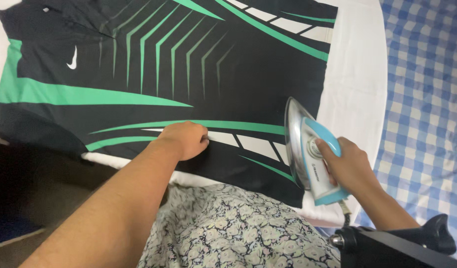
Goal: The person irons a black and green Nike jersey laid out on a white surface. They use a blue and white steam iron, moving it back and forth across the fabric while holding the garment steady with their left hand.
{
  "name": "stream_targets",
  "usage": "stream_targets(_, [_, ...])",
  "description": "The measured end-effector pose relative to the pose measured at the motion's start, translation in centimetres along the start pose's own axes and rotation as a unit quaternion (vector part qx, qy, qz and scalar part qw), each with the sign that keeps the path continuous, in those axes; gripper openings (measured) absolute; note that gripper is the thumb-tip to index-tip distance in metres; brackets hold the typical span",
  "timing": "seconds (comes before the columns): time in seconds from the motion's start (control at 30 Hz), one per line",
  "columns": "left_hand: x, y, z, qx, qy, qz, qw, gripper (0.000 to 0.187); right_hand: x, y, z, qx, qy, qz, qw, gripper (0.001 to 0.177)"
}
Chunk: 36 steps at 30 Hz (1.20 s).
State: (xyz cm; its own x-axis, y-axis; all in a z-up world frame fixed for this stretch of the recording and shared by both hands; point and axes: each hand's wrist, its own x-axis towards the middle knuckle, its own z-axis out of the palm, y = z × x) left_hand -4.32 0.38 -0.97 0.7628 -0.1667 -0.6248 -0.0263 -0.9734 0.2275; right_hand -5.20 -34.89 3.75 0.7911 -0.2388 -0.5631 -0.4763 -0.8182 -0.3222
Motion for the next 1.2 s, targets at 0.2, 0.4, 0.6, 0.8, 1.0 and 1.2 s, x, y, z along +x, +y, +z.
stream_targets(0.2, [-0.3, -3.2, -1.6, -0.014, 0.0, 0.004, 1.0, 0.028, -0.9, -1.5, 0.3, 0.012, 0.026, -0.006, 1.0, 0.054])
stream_targets(0.4, [-1.1, -6.8, -2.6, -0.003, -0.011, 0.007, 1.0, 0.029, -2.1, -5.6, 2.7, -0.024, -0.002, -0.037, 0.999, 0.047])
stream_targets(0.6, [-2.0, -9.1, -2.9, -0.012, -0.035, -0.007, 0.999, 0.03, -3.3, -11.0, 6.7, -0.069, -0.061, -0.086, 0.992, 0.049])
stream_targets(0.8, [-2.1, -11.0, -3.8, -0.015, -0.036, -0.001, 0.999, 0.03, -3.0, -14.5, 7.3, -0.075, -0.031, -0.139, 0.987, 0.05])
stream_targets(1.0, [-2.0, -12.1, -4.2, -0.025, -0.032, -0.007, 0.999, 0.03, -1.6, -17.1, 7.0, -0.02, -0.048, -0.073, 0.996, 0.051])
stream_targets(1.2, [-2.4, -13.1, -3.4, -0.033, -0.036, -0.015, 0.999, 0.031, -1.4, -16.8, 7.2, -0.062, -0.086, -0.103, 0.989, 0.053])
